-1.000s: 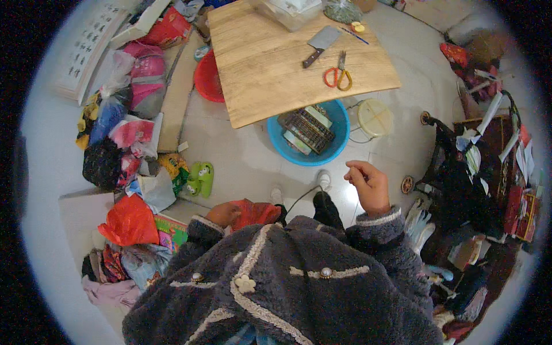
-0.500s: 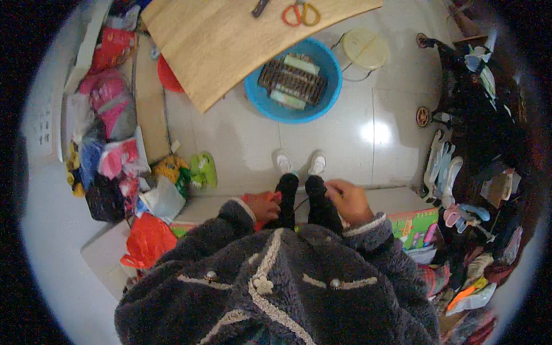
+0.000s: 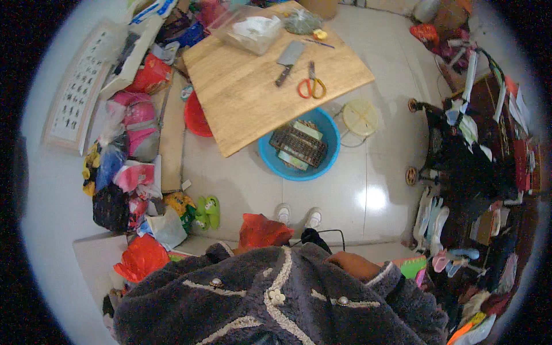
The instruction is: The person picks up a pair of scissors and a pink hoodie from a cluttered room. They then sit on the floor and use the scissors to cut the drawstrings of the hoodie.
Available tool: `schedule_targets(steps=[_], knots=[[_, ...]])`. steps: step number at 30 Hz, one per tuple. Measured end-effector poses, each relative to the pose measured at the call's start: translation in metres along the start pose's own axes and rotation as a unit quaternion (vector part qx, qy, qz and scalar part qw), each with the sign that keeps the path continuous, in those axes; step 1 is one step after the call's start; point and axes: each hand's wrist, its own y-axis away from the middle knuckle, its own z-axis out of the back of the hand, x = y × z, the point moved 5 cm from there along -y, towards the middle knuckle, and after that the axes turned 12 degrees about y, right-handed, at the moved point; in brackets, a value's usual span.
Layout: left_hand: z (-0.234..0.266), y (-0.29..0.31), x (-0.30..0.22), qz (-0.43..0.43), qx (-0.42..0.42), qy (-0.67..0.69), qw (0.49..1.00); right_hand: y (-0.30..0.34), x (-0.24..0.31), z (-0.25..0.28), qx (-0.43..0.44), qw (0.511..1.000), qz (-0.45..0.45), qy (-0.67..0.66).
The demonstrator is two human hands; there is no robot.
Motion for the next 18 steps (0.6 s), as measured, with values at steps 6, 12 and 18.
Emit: schedule_targets(steps=[6, 12, 18], knots=[[0.005, 0.008, 0.038, -0.08, -0.18, 0.098, 0.976, 0.008, 0.014, 0.006, 0.06, 0.993, -0.065, 0.077], [0.009, 0.094, -0.006, -0.182, -0.346, -0.014, 0.92, -0.016, 0.02, 0.007, 0.063, 0.99, -0.111, 0.063], [-0.012, 0.164, -0.061, -0.189, -0.375, -0.07, 0.905, -0.038, 0.055, 0.011, 0.084, 0.996, -0.026, -0.029]])
